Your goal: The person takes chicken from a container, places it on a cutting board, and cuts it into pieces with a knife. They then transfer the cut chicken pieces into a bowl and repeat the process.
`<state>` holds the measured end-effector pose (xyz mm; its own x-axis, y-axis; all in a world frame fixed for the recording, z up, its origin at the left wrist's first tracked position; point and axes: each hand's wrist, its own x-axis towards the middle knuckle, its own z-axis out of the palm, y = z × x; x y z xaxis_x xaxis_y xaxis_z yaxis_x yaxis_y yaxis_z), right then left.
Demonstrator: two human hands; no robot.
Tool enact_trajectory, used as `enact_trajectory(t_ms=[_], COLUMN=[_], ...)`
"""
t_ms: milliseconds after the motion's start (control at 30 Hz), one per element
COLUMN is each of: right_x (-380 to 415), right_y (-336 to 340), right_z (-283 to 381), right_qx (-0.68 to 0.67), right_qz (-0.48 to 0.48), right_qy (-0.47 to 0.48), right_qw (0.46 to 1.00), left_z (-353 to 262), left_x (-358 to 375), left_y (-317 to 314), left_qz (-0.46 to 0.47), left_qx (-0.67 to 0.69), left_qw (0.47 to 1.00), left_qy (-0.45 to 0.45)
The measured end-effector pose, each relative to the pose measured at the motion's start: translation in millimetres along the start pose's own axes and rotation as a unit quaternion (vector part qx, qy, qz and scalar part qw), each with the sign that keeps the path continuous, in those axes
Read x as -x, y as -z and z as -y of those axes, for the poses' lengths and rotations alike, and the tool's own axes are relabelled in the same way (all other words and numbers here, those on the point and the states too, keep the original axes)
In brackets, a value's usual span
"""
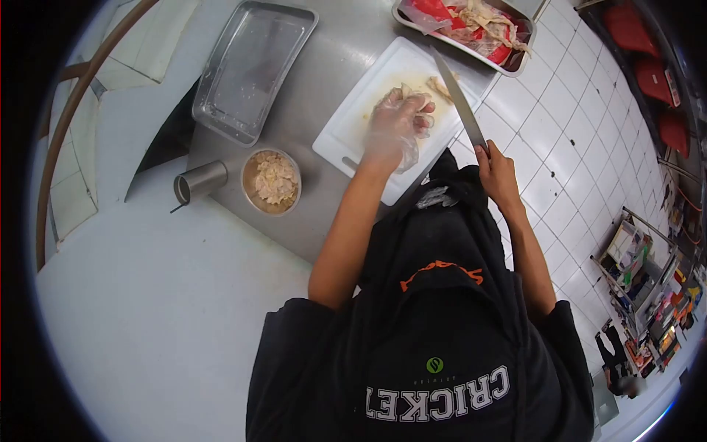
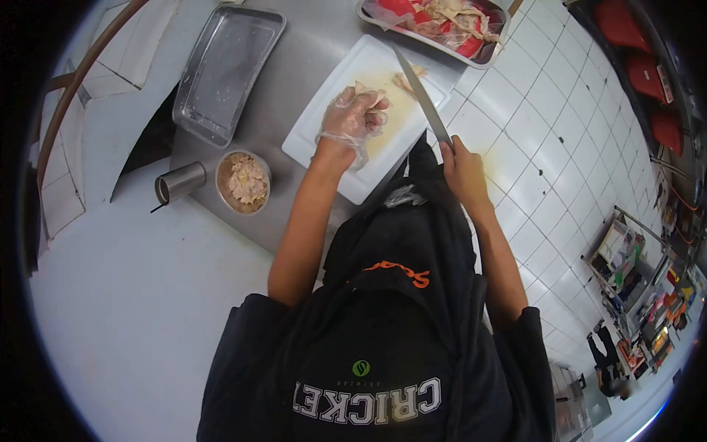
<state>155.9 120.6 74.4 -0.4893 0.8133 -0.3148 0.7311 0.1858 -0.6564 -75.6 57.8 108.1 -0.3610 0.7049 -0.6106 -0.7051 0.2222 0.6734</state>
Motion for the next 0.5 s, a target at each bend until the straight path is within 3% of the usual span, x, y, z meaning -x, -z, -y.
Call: enact_trajectory(t_ms=[100,167,233,300,433,500], right_x=[-6,-9,-13,-12,1,6], right_y=[14,9,6,2,15,18], right_z=[7,-2,-4,-8,-10,-8], right_qx=[0.014,0.033,0.142,0.241,0.263,0.214], right_qz=[-0.033,-0.054,-0.050,-0.035,-0.001,0.021], right_qy=[-0.020,-0.022,-0.015,-0.006,0.046,0.055], right_qw=[0.999,0.998,0.989,0.970,0.964,0.975], left_z=[15,62,111,111,107,106], left_x=[-20,-40,-58,-47,-32,-32], left_y=[6,30,56,57,59,56], left_qz=[0.004,-0.021,-0.063,-0.079,-0.094,-0.118], left_qx=[-0.003,-0.009,-0.013,-0.031,-0.099,-0.104], left_qw=[0.999,0.998,0.995,0.992,0.983,0.979], left_qy=[0.035,0.059,0.072,0.097,0.122,0.133])
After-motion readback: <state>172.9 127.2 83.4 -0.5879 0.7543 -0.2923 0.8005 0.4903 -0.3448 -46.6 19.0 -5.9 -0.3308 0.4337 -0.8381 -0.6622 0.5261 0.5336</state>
